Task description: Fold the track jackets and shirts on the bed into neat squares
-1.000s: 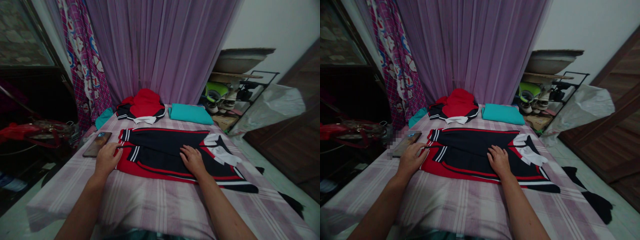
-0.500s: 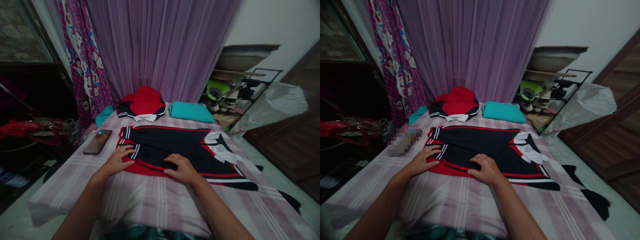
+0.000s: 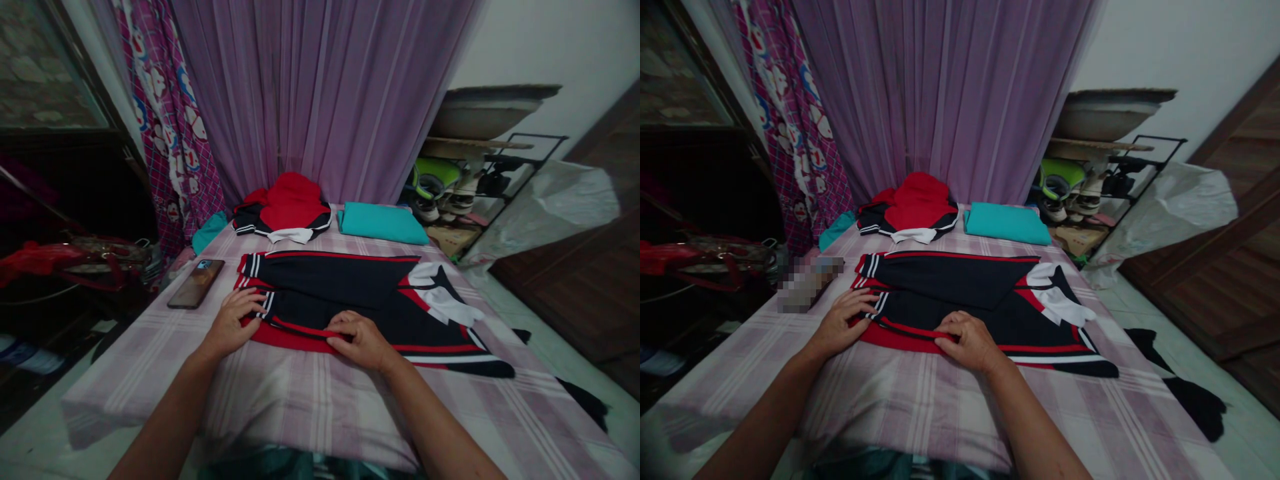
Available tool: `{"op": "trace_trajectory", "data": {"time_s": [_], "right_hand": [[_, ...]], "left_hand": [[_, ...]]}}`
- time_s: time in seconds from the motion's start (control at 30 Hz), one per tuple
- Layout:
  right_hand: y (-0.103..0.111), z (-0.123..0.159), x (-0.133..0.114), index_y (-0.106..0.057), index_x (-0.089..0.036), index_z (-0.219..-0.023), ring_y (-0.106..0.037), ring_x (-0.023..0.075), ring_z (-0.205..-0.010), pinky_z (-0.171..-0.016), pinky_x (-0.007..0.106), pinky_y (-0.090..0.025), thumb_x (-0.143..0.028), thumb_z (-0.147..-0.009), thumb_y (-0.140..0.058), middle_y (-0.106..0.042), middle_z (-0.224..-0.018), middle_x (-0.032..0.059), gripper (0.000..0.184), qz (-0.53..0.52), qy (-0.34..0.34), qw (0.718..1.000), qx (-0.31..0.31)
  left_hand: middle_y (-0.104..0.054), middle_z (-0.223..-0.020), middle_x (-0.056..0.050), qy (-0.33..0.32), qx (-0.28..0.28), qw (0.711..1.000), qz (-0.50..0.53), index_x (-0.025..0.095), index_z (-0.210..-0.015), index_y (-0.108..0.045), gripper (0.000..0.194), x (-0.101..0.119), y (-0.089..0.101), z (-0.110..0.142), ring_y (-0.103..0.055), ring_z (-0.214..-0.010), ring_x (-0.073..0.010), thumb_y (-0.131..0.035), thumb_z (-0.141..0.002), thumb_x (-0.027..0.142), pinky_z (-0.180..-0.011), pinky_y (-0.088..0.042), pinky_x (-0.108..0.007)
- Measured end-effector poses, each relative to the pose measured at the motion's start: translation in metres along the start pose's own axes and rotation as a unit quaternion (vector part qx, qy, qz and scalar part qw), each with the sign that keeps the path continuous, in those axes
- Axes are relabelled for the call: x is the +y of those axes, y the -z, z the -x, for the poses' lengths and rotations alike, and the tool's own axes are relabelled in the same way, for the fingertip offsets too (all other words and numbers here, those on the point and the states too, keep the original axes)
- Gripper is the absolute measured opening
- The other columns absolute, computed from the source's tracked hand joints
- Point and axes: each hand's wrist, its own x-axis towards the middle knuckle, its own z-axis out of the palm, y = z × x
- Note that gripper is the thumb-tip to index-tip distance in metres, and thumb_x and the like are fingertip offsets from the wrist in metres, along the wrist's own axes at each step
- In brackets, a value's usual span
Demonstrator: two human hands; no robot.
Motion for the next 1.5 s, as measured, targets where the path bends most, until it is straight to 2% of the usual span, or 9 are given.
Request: {"op": "trace_trajectory", "data": {"time_s": [0.23,0.37,0.47,0.57,0.7,0.97,1.17,1.37,1.5], "right_hand": [[-0.004,-0.002,0.003,-0.075,-0.025,-0.074,-0.066,0.0141,-0.079,-0.076,0.027,-0.051,-0.037,-0.098,-0.046,-0.073,-0.083,0.0024,0.040,0.013,0.004,1.000,0.014],[-0.011,-0.001,0.003,-0.075,-0.026,-0.107,-0.064,0.0206,-0.108,-0.094,0.036,-0.049,-0.037,-0.092,-0.056,-0.072,-0.115,0.0075,0.026,0.094,0.006,0.994,0.052],[-0.016,0.000,-0.001,-0.057,-0.026,-0.139,-0.042,0.0288,-0.140,-0.112,0.051,-0.035,-0.042,-0.090,-0.060,-0.049,-0.150,0.0124,0.051,0.157,0.006,0.987,0.025],[-0.019,0.000,-0.005,-0.046,-0.028,-0.147,-0.028,0.0297,-0.148,-0.117,0.059,-0.023,-0.046,-0.093,-0.056,-0.036,-0.158,0.0133,0.058,0.187,-0.005,0.981,-0.040],[-0.020,0.000,-0.007,-0.046,-0.029,-0.147,-0.027,0.0278,-0.148,-0.117,0.059,-0.020,-0.049,-0.096,-0.050,-0.036,-0.158,0.0130,0.055,0.190,-0.018,0.979,-0.070],[-0.018,-0.006,0.002,-0.038,-0.027,-0.152,-0.023,0.0303,-0.149,-0.117,0.060,-0.017,-0.042,-0.096,-0.048,-0.027,-0.162,0.0123,0.059,0.232,-0.066,0.964,0.109],[-0.018,-0.006,0.003,-0.044,-0.027,-0.149,-0.026,0.0307,-0.148,-0.117,0.060,-0.016,-0.055,-0.096,-0.043,-0.032,-0.160,0.0125,0.060,0.249,-0.173,0.951,-0.060],[-0.014,-0.006,-0.002,-0.042,-0.027,-0.150,-0.023,0.0292,-0.149,-0.118,0.059,-0.013,-0.057,-0.097,-0.040,-0.028,-0.161,0.0111,0.062,0.234,-0.187,0.951,-0.072],[-0.013,-0.007,-0.002,-0.043,-0.026,-0.150,-0.023,0.0292,-0.149,-0.118,0.059,-0.013,-0.056,-0.097,-0.041,-0.030,-0.161,0.0112,0.061,0.226,-0.187,0.954,-0.070]], "left_hand": [[-0.071,-0.122,-0.003,0.055,-0.105,0.993,0.006,0.027,-0.083,-0.071,0.023,0.003,0.006,-0.002,-0.056,-0.127,-0.0275,-0.055,-0.085,0.044,-0.115,-0.029,-0.054],[-0.075,-0.112,-0.003,0.057,-0.062,0.995,-0.053,0.028,-0.086,-0.073,0.031,0.019,0.006,-0.012,-0.058,-0.123,-0.0272,-0.049,-0.091,0.047,-0.117,-0.023,-0.055],[-0.064,-0.135,-0.007,0.042,-0.048,0.994,-0.090,0.028,-0.117,-0.069,0.039,0.029,-0.004,-0.018,-0.048,-0.135,-0.0290,-0.048,-0.092,0.051,-0.118,-0.021,-0.056],[-0.046,-0.153,-0.010,0.044,-0.090,0.988,-0.116,0.028,-0.140,-0.054,0.057,0.029,-0.018,-0.018,-0.034,-0.145,-0.0327,-0.047,-0.091,0.057,-0.117,-0.018,-0.060],[-0.039,-0.158,-0.009,0.061,-0.140,0.980,-0.130,0.030,-0.147,-0.045,0.062,0.023,-0.029,-0.014,-0.030,-0.147,-0.0332,-0.041,-0.093,0.060,-0.117,-0.018,-0.061],[-0.035,-0.160,-0.009,0.081,-0.183,0.970,-0.135,0.030,-0.151,-0.038,0.066,0.026,-0.023,-0.017,-0.025,-0.149,-0.0326,-0.040,-0.093,0.061,-0.118,-0.018,-0.061],[-0.029,-0.162,-0.008,0.093,-0.243,0.954,-0.150,0.032,-0.155,-0.030,0.075,0.030,-0.017,-0.023,-0.022,-0.150,-0.0330,-0.044,-0.089,0.066,-0.119,-0.015,-0.060],[-0.030,-0.162,-0.008,0.119,-0.249,0.954,-0.121,0.031,-0.153,-0.035,0.076,0.032,-0.014,-0.026,-0.021,-0.150,-0.0331,-0.049,-0.087,0.066,-0.119,-0.013,-0.061],[-0.047,-0.153,-0.005,0.126,-0.182,0.974,-0.037,0.029,-0.140,-0.054,0.058,0.020,-0.013,-0.027,-0.037,-0.144,-0.0271,-0.044,-0.091,0.058,-0.120,-0.021,-0.052]]}}
